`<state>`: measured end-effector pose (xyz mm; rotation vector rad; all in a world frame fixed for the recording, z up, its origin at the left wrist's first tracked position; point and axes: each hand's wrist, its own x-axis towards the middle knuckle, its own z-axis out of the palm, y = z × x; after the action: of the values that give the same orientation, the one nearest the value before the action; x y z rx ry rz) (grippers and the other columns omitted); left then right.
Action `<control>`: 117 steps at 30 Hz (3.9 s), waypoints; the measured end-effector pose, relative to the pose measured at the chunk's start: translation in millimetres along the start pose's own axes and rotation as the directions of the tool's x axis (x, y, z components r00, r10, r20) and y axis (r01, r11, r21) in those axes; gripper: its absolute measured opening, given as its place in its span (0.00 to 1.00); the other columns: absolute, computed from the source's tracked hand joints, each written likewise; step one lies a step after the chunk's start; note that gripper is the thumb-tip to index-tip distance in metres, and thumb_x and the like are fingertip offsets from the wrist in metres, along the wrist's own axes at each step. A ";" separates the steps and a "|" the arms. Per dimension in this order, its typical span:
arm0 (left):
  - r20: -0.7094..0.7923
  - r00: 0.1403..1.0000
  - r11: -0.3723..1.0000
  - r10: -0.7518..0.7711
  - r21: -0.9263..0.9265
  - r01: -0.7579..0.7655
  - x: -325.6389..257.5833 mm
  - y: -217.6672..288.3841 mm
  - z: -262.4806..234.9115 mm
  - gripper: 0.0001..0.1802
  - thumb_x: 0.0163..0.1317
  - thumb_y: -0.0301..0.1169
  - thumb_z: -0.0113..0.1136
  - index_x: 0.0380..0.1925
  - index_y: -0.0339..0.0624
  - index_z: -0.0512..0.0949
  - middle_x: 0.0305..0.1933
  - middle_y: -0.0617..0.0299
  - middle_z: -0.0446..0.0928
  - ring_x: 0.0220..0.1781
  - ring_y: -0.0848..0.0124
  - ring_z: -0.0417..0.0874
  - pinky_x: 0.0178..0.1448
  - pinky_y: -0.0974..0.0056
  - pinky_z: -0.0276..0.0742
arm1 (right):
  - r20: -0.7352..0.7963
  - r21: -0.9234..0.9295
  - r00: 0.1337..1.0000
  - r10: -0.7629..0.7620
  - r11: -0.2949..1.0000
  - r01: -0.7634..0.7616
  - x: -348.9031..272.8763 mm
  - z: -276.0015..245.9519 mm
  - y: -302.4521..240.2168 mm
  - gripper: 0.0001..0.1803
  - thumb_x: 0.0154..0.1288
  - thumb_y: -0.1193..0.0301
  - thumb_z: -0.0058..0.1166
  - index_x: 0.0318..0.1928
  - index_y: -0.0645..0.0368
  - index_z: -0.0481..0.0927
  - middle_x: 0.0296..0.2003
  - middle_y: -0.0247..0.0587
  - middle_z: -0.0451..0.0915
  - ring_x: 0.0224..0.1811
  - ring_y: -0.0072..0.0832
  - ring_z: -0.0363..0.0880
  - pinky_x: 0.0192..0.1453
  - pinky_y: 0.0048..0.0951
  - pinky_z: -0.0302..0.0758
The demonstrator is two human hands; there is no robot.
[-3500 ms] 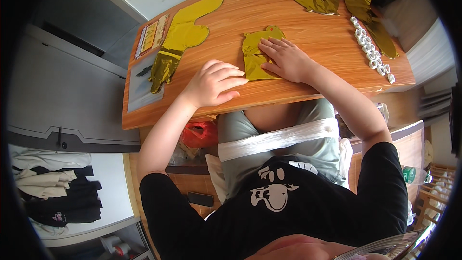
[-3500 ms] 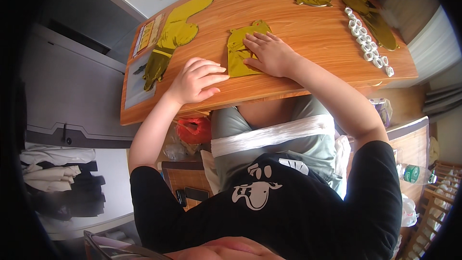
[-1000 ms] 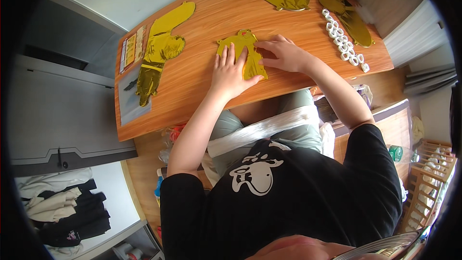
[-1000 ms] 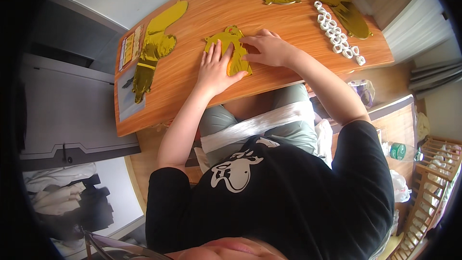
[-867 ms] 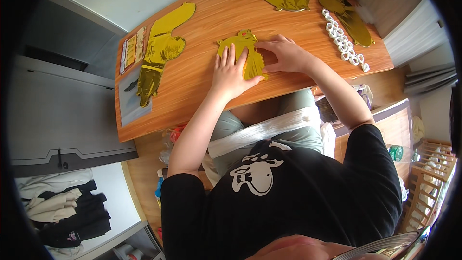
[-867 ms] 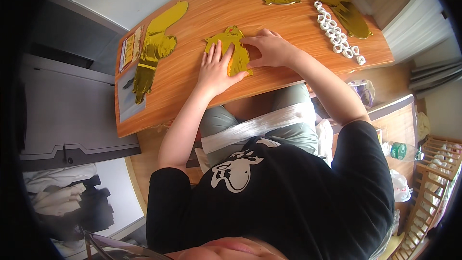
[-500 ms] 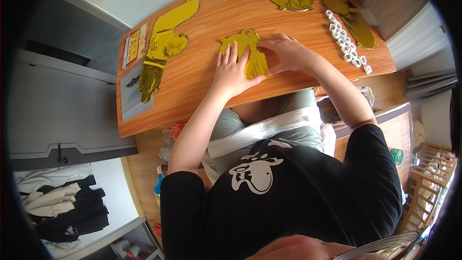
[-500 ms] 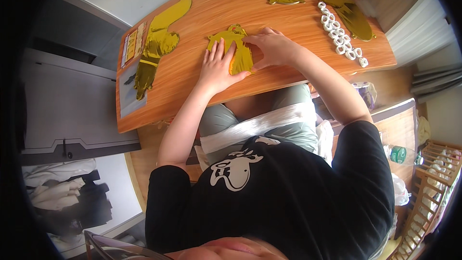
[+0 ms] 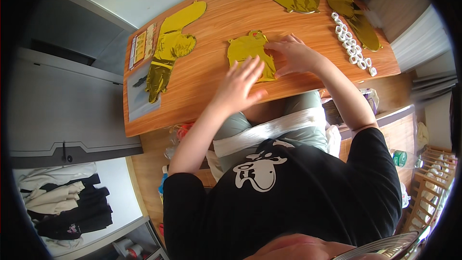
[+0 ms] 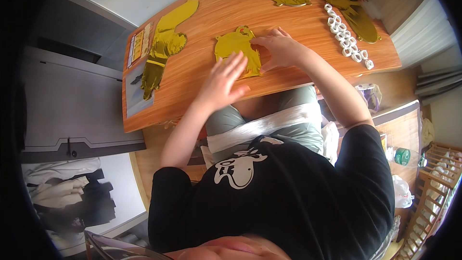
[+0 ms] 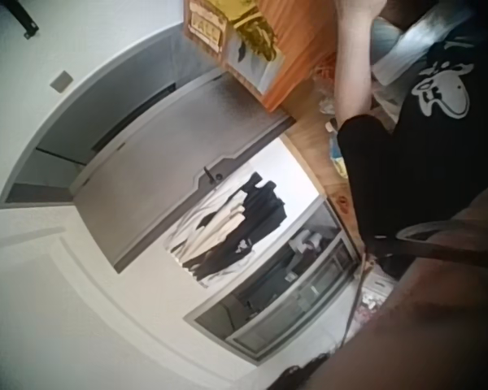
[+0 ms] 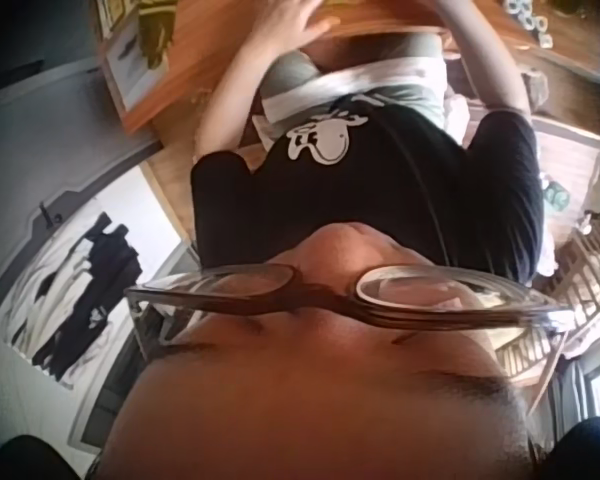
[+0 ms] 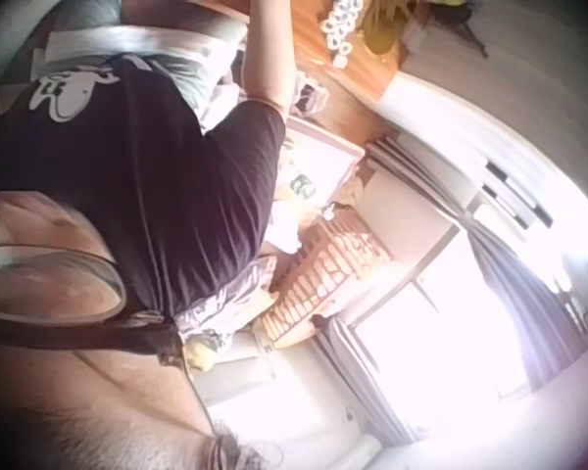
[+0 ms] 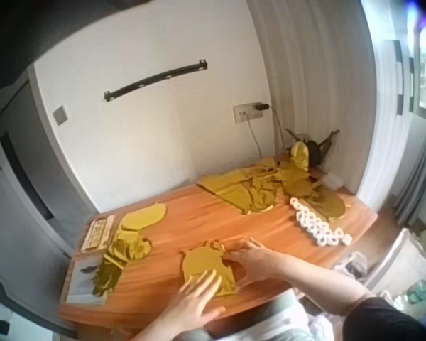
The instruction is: The person lays out deflated foil balloons on a table, folds a balloon into a flat rectangle by hand, and positions it onto a cardboard backing card.
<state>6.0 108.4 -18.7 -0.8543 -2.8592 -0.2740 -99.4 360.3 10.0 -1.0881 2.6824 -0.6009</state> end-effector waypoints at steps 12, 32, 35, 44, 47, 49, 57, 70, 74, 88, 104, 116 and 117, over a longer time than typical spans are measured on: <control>-0.226 0.974 0.999 -0.020 0.038 0.029 -70.7 54.9 24.8 0.27 0.67 0.34 0.65 0.65 0.40 0.76 0.68 0.51 0.77 0.73 0.58 0.76 0.71 0.50 0.76 | 0.091 0.043 0.980 -0.178 0.984 0.175 -36.2 12.5 -24.7 0.53 0.44 0.48 0.79 0.72 0.49 0.73 0.70 0.41 0.74 0.75 0.45 0.63 0.84 0.55 0.44; -0.155 0.973 0.923 -0.172 -0.370 0.104 -7.9 25.9 -128.1 0.18 0.65 0.27 0.68 0.56 0.49 0.85 0.35 0.60 0.79 0.37 0.68 0.81 0.43 0.62 0.77 | -0.204 0.758 0.973 0.103 0.646 0.090 -72.1 22.8 -66.8 0.11 0.73 0.66 0.64 0.42 0.63 0.87 0.29 0.30 0.83 0.30 0.15 0.75 0.37 0.21 0.72; 0.192 0.942 0.799 -0.273 -0.500 0.334 33.4 -14.6 -113.4 0.26 0.68 0.32 0.68 0.66 0.48 0.77 0.35 0.63 0.78 0.35 0.72 0.79 0.42 0.64 0.76 | -0.050 0.848 0.980 0.194 0.526 -0.061 -49.5 35.8 -52.2 0.19 0.73 0.73 0.61 0.60 0.64 0.76 0.30 0.35 0.84 0.29 0.15 0.79 0.34 0.18 0.74; 0.030 0.992 0.968 -0.124 -0.215 0.128 52.6 -54.6 -9.9 0.30 0.68 0.45 0.66 0.68 0.48 0.75 0.70 0.55 0.74 0.67 0.55 0.78 0.69 0.53 0.76 | 0.114 0.741 0.882 0.457 0.553 -0.382 -30.4 26.3 -53.1 0.38 0.70 0.72 0.63 0.75 0.60 0.60 0.24 0.35 0.80 0.18 0.20 0.77 0.18 0.22 0.72; -0.051 0.995 0.951 0.080 -0.296 -0.091 47.9 -50.5 -0.6 0.31 0.70 0.42 0.64 0.72 0.51 0.71 0.74 0.55 0.70 0.75 0.56 0.72 0.76 0.54 0.70 | 0.096 0.740 0.889 0.448 0.565 -0.365 -27.6 29.8 -49.8 0.38 0.69 0.71 0.63 0.75 0.61 0.60 0.23 0.35 0.80 0.18 0.19 0.77 0.18 0.23 0.73; 0.016 0.995 0.921 0.098 -0.379 -0.084 45.4 -47.2 5.8 0.34 0.71 0.42 0.63 0.74 0.47 0.68 0.79 0.53 0.65 0.80 0.56 0.66 0.80 0.51 0.65 | 0.110 0.725 0.886 0.450 0.574 -0.381 -28.8 27.3 -51.4 0.37 0.70 0.71 0.63 0.75 0.61 0.61 0.23 0.35 0.80 0.18 0.20 0.77 0.18 0.23 0.74; -0.017 0.984 0.935 0.177 -0.309 -0.173 44.8 -56.9 20.0 0.31 0.74 0.40 0.58 0.72 0.40 0.69 0.78 0.50 0.67 0.81 0.54 0.64 0.82 0.49 0.58 | 0.128 0.721 0.912 0.390 0.595 -0.355 -26.8 23.6 -20.5 0.28 0.71 0.67 0.59 0.68 0.60 0.72 0.27 0.42 0.84 0.26 0.28 0.85 0.27 0.28 0.81; -0.057 0.988 0.928 0.140 -0.340 -0.151 43.1 -53.7 21.0 0.27 0.76 0.40 0.54 0.70 0.38 0.72 0.75 0.49 0.70 0.78 0.53 0.67 0.81 0.48 0.61 | -0.256 -0.370 0.742 -0.619 0.772 0.516 13.3 21.6 9.2 0.13 0.60 0.69 0.64 0.47 0.53 0.87 0.46 0.36 0.84 0.49 0.37 0.82 0.54 0.39 0.80; -0.055 0.989 0.932 0.137 -0.331 -0.148 44.2 -51.6 19.3 0.26 0.76 0.40 0.54 0.69 0.39 0.72 0.74 0.48 0.71 0.78 0.52 0.67 0.81 0.47 0.61 | -0.207 -0.388 0.690 -0.694 0.705 0.593 25.2 21.6 13.0 0.11 0.60 0.68 0.63 0.43 0.54 0.85 0.46 0.37 0.84 0.48 0.38 0.82 0.54 0.40 0.80; -0.069 0.984 0.935 0.164 -0.307 -0.177 42.3 -52.9 19.2 0.25 0.74 0.41 0.57 0.63 0.36 0.76 0.72 0.48 0.73 0.77 0.51 0.69 0.80 0.47 0.62 | -0.139 -0.343 0.771 -0.622 0.760 0.552 32.1 19.6 -2.9 0.13 0.60 0.70 0.63 0.46 0.55 0.82 0.46 0.40 0.83 0.51 0.39 0.83 0.54 0.40 0.80; -0.030 0.994 0.935 0.109 -0.335 -0.112 42.0 -52.7 21.8 0.27 0.75 0.42 0.56 0.70 0.44 0.72 0.77 0.54 0.68 0.80 0.55 0.64 0.83 0.47 0.57 | -0.389 0.210 0.855 -0.343 0.871 0.445 4.9 42.5 -19.9 0.12 0.61 0.82 0.59 0.45 0.58 0.82 0.44 0.46 0.84 0.46 0.49 0.84 0.51 0.42 0.82; -0.049 0.991 0.935 0.121 -0.329 -0.130 41.6 -52.1 20.3 0.28 0.75 0.42 0.55 0.70 0.44 0.72 0.75 0.53 0.71 0.78 0.54 0.67 0.81 0.48 0.59 | -0.449 0.118 0.859 -0.246 0.937 0.329 2.8 40.1 -27.8 0.10 0.60 0.79 0.62 0.43 0.57 0.85 0.44 0.42 0.83 0.45 0.45 0.85 0.49 0.40 0.84; -0.060 0.990 0.941 0.124 -0.310 -0.137 42.2 -51.6 20.3 0.28 0.75 0.43 0.56 0.69 0.42 0.73 0.74 0.52 0.72 0.78 0.54 0.68 0.80 0.49 0.62 | -0.450 0.117 0.859 -0.245 0.937 0.329 2.7 41.0 -25.8 0.10 0.60 0.79 0.62 0.43 0.57 0.85 0.44 0.42 0.83 0.45 0.45 0.85 0.49 0.40 0.84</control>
<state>-59.2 92.7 -37.2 -1.0737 -2.7464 -0.7361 -72.3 329.3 -15.8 -1.4608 2.7399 -1.2624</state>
